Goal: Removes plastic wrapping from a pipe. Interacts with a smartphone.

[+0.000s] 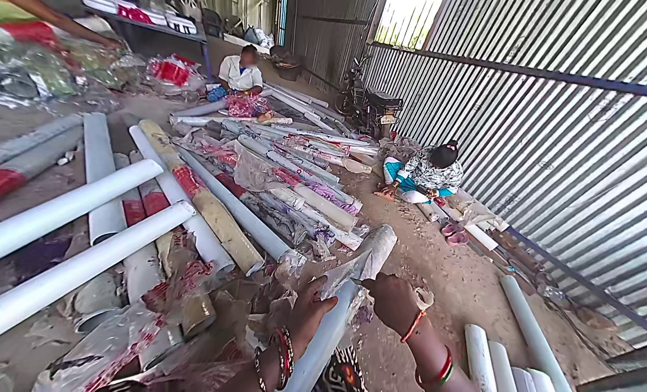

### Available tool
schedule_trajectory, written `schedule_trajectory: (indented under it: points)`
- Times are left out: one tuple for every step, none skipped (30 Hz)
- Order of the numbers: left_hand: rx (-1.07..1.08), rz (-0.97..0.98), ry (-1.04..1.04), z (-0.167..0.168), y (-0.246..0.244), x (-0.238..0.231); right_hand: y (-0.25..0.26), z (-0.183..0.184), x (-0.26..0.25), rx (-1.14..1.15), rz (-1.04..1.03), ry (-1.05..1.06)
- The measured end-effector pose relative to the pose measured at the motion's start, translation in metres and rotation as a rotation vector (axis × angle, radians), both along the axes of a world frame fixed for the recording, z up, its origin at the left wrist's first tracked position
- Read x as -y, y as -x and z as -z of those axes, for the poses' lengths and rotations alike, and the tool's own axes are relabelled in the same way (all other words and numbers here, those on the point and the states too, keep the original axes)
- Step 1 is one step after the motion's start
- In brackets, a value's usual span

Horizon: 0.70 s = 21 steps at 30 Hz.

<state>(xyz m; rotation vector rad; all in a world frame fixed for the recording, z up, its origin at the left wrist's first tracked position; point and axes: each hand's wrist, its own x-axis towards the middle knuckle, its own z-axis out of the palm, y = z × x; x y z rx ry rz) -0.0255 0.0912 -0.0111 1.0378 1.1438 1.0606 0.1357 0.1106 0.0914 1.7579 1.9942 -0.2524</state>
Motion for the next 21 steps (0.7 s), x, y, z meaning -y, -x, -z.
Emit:
schedule_trajectory:
  points:
    - [-0.017,0.009,-0.002,0.000,0.000,0.000,0.002,0.001,-0.001,-0.003,-0.003,-0.003]
    - [-0.026,0.010,-0.007,0.000,0.000,0.000,0.003,0.002,-0.003,-0.006,-0.006,-0.002]
    - [-0.035,0.008,-0.016,0.001,0.000,0.000,0.004,0.005,-0.006,-0.008,-0.007,0.000]
    - [-0.039,0.007,-0.023,0.002,0.000,0.000,0.006,0.008,-0.008,-0.006,-0.013,-0.001]
    - [-0.040,0.002,-0.022,0.002,0.001,0.001,0.009,0.012,-0.009,0.002,-0.017,0.000]
    - [-0.041,0.001,-0.018,0.001,0.002,0.001,0.012,0.016,-0.010,0.007,-0.019,-0.001]
    - [-0.040,0.000,-0.014,0.001,0.003,0.001,0.015,0.017,-0.011,0.006,-0.020,-0.007]
    - [-0.039,-0.007,-0.012,0.000,0.004,0.001,0.016,0.018,-0.014,-0.007,-0.020,-0.026]
    - [-0.037,-0.013,-0.009,0.000,0.004,0.001,0.015,0.016,-0.019,-0.028,-0.020,-0.052]
    - [-0.037,-0.015,-0.008,0.001,0.004,0.001,0.015,0.014,-0.026,-0.049,-0.026,-0.068]
    - [-0.039,-0.011,-0.009,0.001,0.004,0.002,0.015,0.010,-0.035,-0.067,-0.044,-0.075]
    - [-0.043,-0.006,-0.013,0.001,0.004,0.002,0.015,0.006,-0.045,-0.084,-0.070,-0.074]
    - [-0.047,0.000,-0.012,0.000,0.005,0.002,0.013,0.003,-0.057,-0.101,-0.113,-0.067]
    - [-0.046,0.000,-0.005,-0.001,0.005,0.002,0.011,-0.001,-0.067,-0.115,-0.157,-0.050]
    - [-0.043,-0.006,0.004,-0.002,0.005,0.002,0.009,-0.005,-0.074,-0.121,-0.198,-0.030]
    - [-0.040,-0.013,0.012,-0.002,0.005,0.001,0.008,-0.009,-0.076,-0.121,-0.230,-0.010]
    - [-0.035,-0.024,0.014,-0.002,0.006,0.000,0.007,-0.013,-0.074,-0.115,-0.248,0.005]
    - [-0.026,-0.032,0.012,-0.002,0.007,-0.001,0.006,-0.018,-0.068,-0.099,-0.254,0.013]
    - [-0.017,-0.036,0.013,-0.002,0.008,-0.002,0.004,-0.023,-0.059,-0.078,-0.243,0.018]
    - [-0.010,-0.039,0.018,-0.001,0.008,-0.003,0.000,-0.028,-0.049,-0.066,-0.218,0.012]
    - [-0.007,-0.040,0.031,-0.001,0.009,-0.003,-0.005,-0.031,-0.039,-0.068,-0.186,-0.007]
